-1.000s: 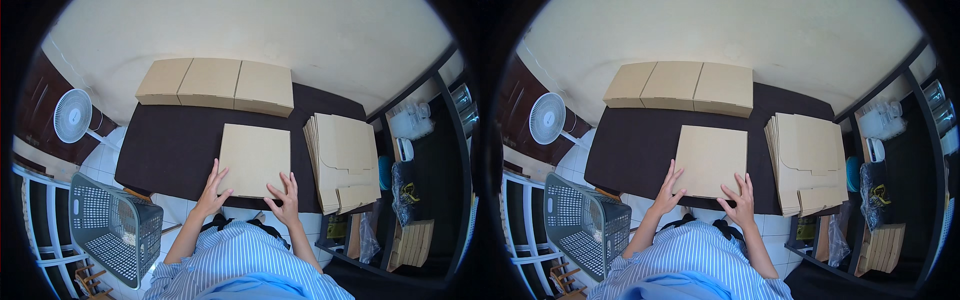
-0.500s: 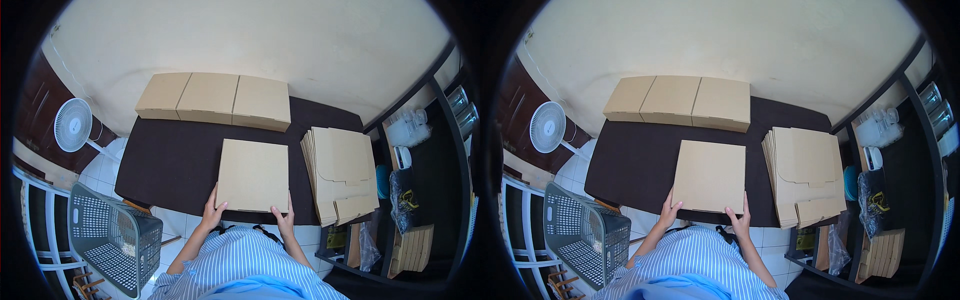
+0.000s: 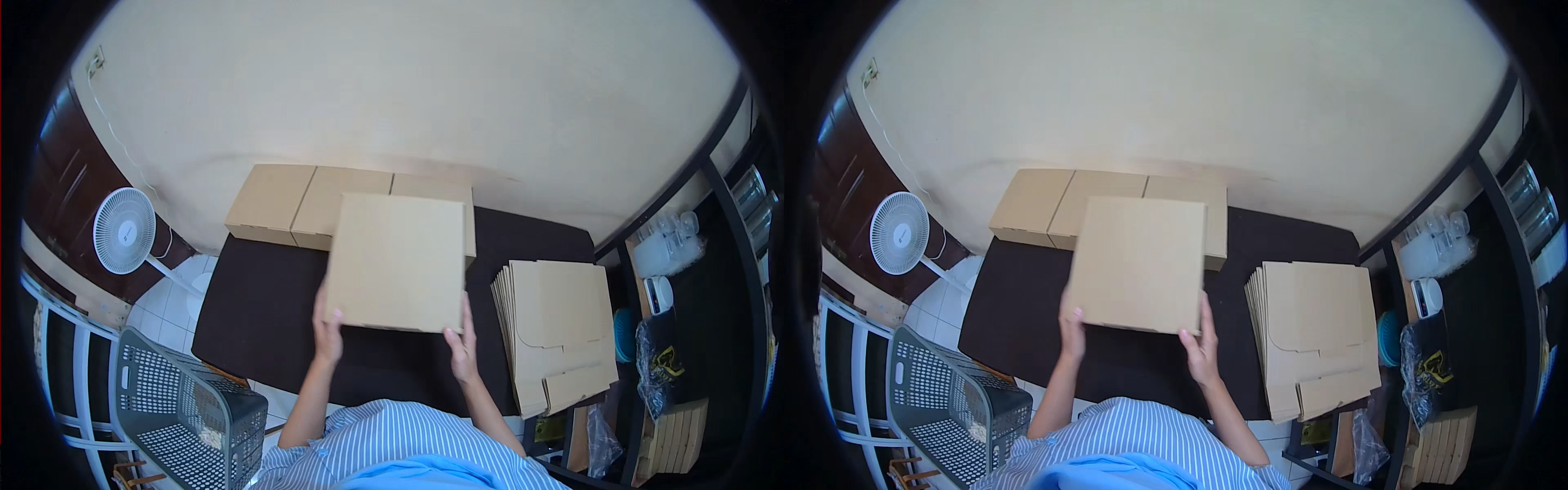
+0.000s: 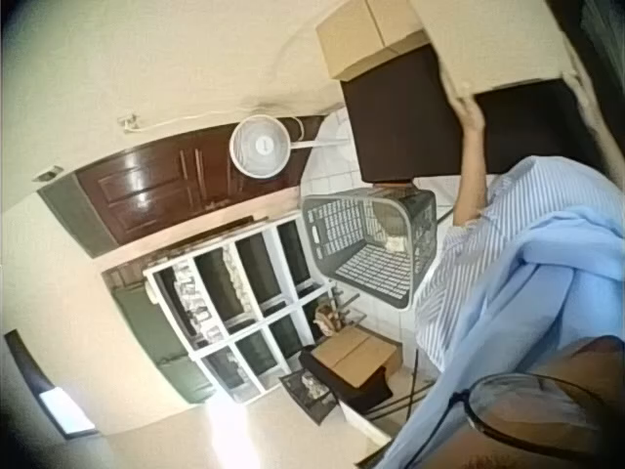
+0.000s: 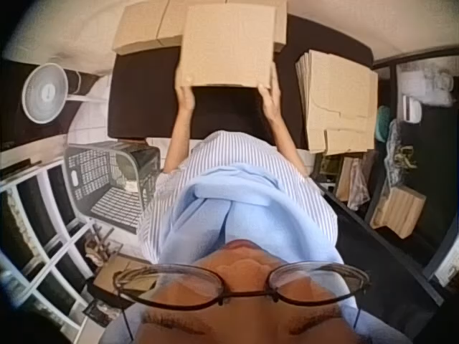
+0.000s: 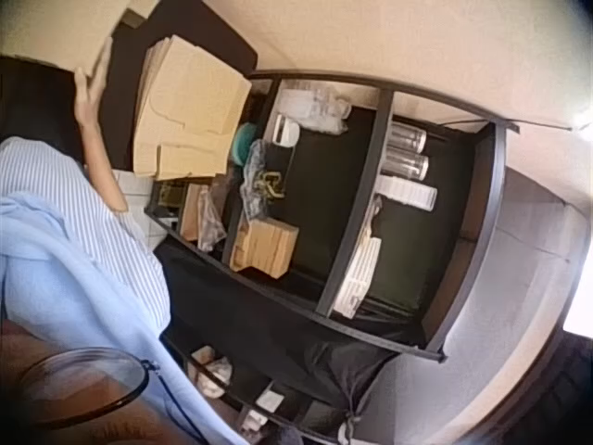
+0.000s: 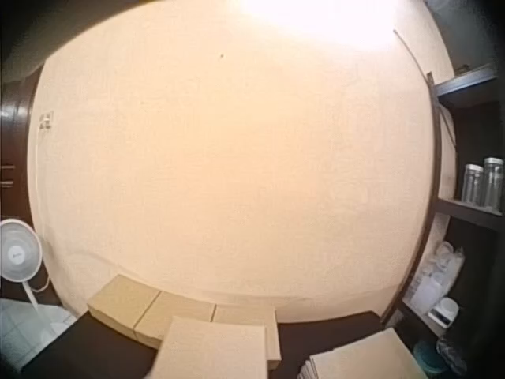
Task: The recorder is folding and assembling several flat cardboard pieces into completed boxes.
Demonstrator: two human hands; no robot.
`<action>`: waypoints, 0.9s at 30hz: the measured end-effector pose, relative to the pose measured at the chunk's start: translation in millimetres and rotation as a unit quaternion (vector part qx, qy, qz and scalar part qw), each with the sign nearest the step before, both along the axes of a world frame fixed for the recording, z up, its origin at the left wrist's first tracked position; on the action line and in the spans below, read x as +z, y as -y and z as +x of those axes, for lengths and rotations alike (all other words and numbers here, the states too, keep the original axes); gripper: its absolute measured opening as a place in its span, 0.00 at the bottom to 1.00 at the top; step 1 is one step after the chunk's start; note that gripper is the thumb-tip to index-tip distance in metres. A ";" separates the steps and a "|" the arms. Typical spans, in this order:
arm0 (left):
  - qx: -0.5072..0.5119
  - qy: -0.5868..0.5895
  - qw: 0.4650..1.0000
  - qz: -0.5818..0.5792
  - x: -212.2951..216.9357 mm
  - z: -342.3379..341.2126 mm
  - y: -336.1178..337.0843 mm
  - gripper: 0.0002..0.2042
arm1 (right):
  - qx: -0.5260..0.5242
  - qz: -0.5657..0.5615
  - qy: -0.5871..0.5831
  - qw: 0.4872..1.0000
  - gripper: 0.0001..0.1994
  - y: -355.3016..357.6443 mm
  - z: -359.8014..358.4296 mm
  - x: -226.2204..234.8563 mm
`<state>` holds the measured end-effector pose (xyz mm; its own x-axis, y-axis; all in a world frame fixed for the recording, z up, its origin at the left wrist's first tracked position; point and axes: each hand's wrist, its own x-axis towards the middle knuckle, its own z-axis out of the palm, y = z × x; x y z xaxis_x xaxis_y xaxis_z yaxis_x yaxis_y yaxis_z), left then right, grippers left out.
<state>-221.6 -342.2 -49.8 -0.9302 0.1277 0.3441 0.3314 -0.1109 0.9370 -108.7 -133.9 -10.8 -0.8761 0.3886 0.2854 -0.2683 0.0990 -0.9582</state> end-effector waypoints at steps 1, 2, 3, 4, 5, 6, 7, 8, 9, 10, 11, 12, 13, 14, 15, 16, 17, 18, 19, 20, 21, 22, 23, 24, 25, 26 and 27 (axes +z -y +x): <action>0.034 0.012 0.999 0.039 3.0 -23.5 11.1 0.28 | 0.046 -0.006 0.007 0.999 0.34 4.6 -19.5 -1.0; 0.064 0.023 0.995 0.078 9.8 -48.5 23.2 0.27 | 0.088 -0.011 0.014 0.996 0.34 10.7 -38.3 2.4; 0.093 0.034 0.991 0.086 14.7 -72.0 38.5 0.24 | 0.116 0.057 0.033 0.991 0.36 18.2 -57.1 10.3; 0.121 0.045 0.987 0.096 20.7 -93.2 54.6 0.21 | 0.143 0.127 0.051 0.980 0.37 27.0 -71.2 20.9; 0.145 0.055 0.983 0.098 22.8 -114.3 68.6 0.18 | 0.146 0.192 0.027 0.970 0.38 36.0 -82.1 27.0; 0.168 0.066 0.978 0.100 21.1 -136.2 82.4 0.16 | 0.149 0.256 0.004 0.955 0.38 45.8 -91.2 31.4; 0.220 0.076 0.968 0.092 18.2 -155.7 101.5 0.16 | 0.163 0.264 -0.004 0.951 0.37 61.0 -94.7 35.3; 0.266 0.086 0.956 0.087 13.3 -176.6 118.5 0.15 | 0.175 0.266 -0.009 0.948 0.36 71.8 -93.7 37.2; 0.265 0.072 0.959 0.073 -2.7 -200.5 152.2 0.17 | 0.193 0.258 0.002 0.947 0.35 82.4 -90.4 33.2; 0.265 0.058 0.961 0.058 -16.8 -222.1 190.0 0.19 | 0.212 0.248 0.012 0.945 0.34 93.7 -85.3 28.7; 0.263 0.070 0.962 0.019 -24.4 -240.0 209.6 0.19 | 0.215 0.234 0.036 0.947 0.31 95.8 -78.3 20.1; 0.259 0.070 0.963 0.018 -32.3 -254.0 217.1 0.19 | 0.201 0.240 0.058 0.948 0.29 92.9 -69.6 9.4; 0.295 0.073 0.953 -0.009 -37.4 -265.9 226.4 0.20 | 0.191 0.245 0.077 0.947 0.28 89.5 -59.9 0.0; 0.326 0.077 0.942 -0.034 -40.4 -276.7 228.5 0.21 | 0.162 0.232 0.107 0.953 0.26 83.6 -47.6 -6.4; 0.264 0.079 0.961 -0.027 -38.8 -282.1 208.9 0.18 | 0.121 0.222 0.145 0.957 0.25 72.6 -33.3 -14.5; 0.257 0.077 0.963 -0.025 -35.0 -288.3 201.5 0.18 | 0.082 0.223 0.156 0.959 0.23 66.6 -19.2 -21.8; 0.254 0.132 0.958 0.007 -32.9 -293.5 197.5 0.25 | 0.056 0.200 0.198 0.958 0.23 63.5 -4.6 -27.2; 0.251 0.187 0.949 0.038 -32.4 -297.6 196.6 0.33 | 0.038 0.195 0.224 0.954 0.23 61.5 8.6 -32.8; 0.254 0.185 0.949 0.035 -34.4 -303.7 205.9 0.33 | 0.030 0.189 0.238 0.952 0.23 63.4 18.4 -34.8; 0.321 0.159 0.933 -0.025 -37.9 -309.9 219.5 0.37 | 0.027 0.182 0.252 0.950 0.23 67.4 26.3 -35.0; 0.387 0.131 0.909 -0.084 -40.9 -312.6 235.8 0.41 | 0.035 0.178 0.250 0.951 0.23 72.9 31.6 -34.7; 0.372 0.140 0.914 -0.083 -44.4 -308.5 205.3 0.41 | 0.004 0.183 0.273 0.945 0.22 71.6 37.8 -35.7; 0.400 0.162 0.901 -0.048 -35.0 -290.6 155.4 0.44 | -0.028 0.186 0.295 0.937 0.22 70.9 42.3 -38.3; 0.440 0.177 0.880 -0.014 -21.8 -273.4 127.3 0.48 | -0.032 0.186 0.296 0.937 0.22 75.4 43.9 -40.5; 0.394 0.140 0.908 -0.008 -20.5 -266.1 121.2 0.51 | -0.043 0.195 0.294 0.935 0.22 82.9 44.6 -41.5; 0.338 0.108 0.935 -0.002 -18.7 -257.9 104.5 0.54 | -0.062 0.205 0.298 0.930 0.22 85.9 46.3 -42.6; 0.317 0.151 0.936 -0.027 -12.2 -255.6 92.8 0.58 | -0.067 0.205 0.301 0.929 0.22 89.2 45.8 -43.2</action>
<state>-477.2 -434.9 -62.1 -0.8791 -0.4726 0.0619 0.0331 0.0691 0.9971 -62.8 -223.1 -53.9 -0.8767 0.4722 -0.0920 0.3442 0.4819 -0.8058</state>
